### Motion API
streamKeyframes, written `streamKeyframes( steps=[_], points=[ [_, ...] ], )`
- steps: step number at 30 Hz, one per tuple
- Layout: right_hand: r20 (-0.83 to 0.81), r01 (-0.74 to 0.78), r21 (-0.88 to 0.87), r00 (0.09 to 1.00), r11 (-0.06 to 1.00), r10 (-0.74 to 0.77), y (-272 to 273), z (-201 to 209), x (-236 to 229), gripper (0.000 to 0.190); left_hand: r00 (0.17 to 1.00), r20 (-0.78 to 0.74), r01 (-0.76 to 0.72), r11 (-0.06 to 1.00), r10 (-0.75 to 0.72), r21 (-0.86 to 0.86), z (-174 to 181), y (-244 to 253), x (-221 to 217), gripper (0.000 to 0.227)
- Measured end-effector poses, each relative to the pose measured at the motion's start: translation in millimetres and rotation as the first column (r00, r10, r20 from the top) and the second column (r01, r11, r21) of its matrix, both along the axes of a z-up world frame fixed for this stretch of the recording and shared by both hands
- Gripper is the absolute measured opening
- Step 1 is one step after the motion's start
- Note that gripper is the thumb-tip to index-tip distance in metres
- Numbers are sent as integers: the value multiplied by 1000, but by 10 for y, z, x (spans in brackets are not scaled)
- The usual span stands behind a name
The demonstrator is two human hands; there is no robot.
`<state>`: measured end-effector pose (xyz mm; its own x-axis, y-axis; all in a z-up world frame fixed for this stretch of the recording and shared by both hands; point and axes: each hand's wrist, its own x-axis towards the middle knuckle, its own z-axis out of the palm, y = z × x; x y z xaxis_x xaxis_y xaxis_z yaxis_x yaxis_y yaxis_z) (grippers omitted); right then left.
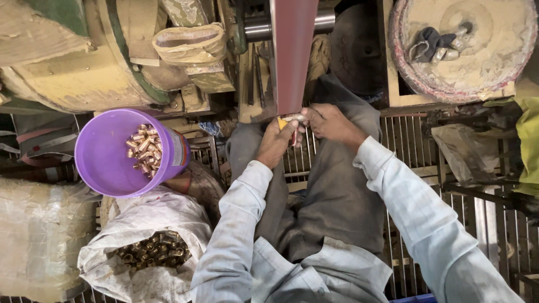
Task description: The person sits on a metal grate floor and repeatedly picks up small brass-colored metal parts from a white sack. They press each part against a vertical grinding belt to smooth its surface, then place the finished part into a purple bucket.
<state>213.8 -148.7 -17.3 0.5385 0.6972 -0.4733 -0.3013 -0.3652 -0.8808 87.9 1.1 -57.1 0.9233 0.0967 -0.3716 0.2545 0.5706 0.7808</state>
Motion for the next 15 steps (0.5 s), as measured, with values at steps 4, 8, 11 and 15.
streamKeyframes(
  steps=[4, 8, 11, 15],
  points=[
    [-340, 1, -65, 940, 998, -23, 12, 30, 128, 41, 999, 50, 19, 999, -20, 30, 94, 12, 19, 30],
    [-193, -29, -32, 981, 999, 22, -36, 142, 53, 43, 998, 9, 66, 995, -67, 78, 198, 50, -56, 30],
    [580, -145, 38, 809, 989, 97, -132, 272, -152, 31, 999, 2, 39, 998, -39, 52, 209, 27, -106, 32],
    [719, -147, -61, 680, 987, 146, -184, 434, -317, 30, 996, 80, 28, 997, -33, 67, 141, 21, -127, 30]
  ],
)
